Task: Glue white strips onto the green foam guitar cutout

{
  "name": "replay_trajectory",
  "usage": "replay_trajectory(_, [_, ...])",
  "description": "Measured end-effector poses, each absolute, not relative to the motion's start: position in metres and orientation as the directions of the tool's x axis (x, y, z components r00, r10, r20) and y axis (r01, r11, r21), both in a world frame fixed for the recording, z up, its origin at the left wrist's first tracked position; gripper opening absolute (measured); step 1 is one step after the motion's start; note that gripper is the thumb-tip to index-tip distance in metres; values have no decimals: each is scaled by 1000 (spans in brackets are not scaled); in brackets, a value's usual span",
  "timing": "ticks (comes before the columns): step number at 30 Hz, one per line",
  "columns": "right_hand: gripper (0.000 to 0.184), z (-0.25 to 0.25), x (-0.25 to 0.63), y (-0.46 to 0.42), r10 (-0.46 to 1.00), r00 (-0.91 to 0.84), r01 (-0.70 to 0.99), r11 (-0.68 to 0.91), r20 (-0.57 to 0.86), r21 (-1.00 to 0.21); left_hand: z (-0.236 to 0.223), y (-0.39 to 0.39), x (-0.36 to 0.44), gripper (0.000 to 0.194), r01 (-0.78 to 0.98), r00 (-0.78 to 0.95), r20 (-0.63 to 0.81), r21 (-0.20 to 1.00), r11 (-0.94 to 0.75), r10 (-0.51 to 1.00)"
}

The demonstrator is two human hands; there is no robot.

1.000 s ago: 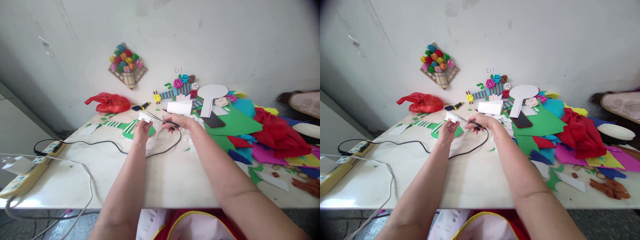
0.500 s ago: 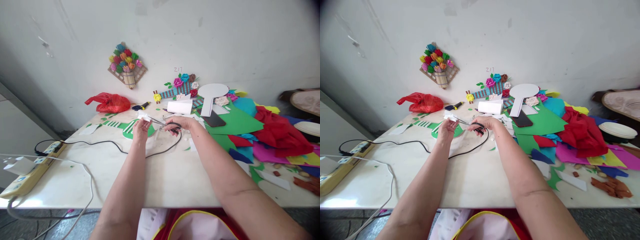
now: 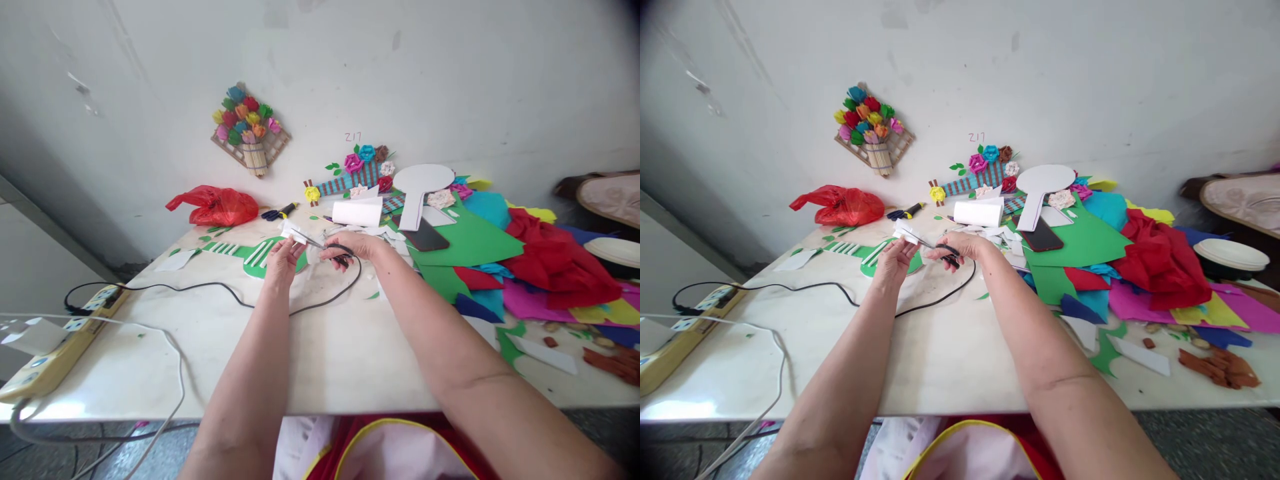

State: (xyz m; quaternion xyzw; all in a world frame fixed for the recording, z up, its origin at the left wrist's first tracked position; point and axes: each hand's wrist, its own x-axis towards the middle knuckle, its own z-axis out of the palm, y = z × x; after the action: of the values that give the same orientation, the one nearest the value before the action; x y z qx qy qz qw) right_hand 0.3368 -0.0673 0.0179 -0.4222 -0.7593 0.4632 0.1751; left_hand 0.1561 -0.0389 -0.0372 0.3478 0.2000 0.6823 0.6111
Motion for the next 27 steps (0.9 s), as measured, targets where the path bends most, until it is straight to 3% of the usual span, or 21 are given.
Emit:
replay_trajectory(12, [50,12,334,-61,796,-595,455,221,-109,-863,-39,-41,154,18,-688,49,259,708,-155,965])
replay_trajectory(27, [45,11,331,-65,834,-546,467,223,-80,-856,-40,-41,152,19,-680,28,222,719,-145,975])
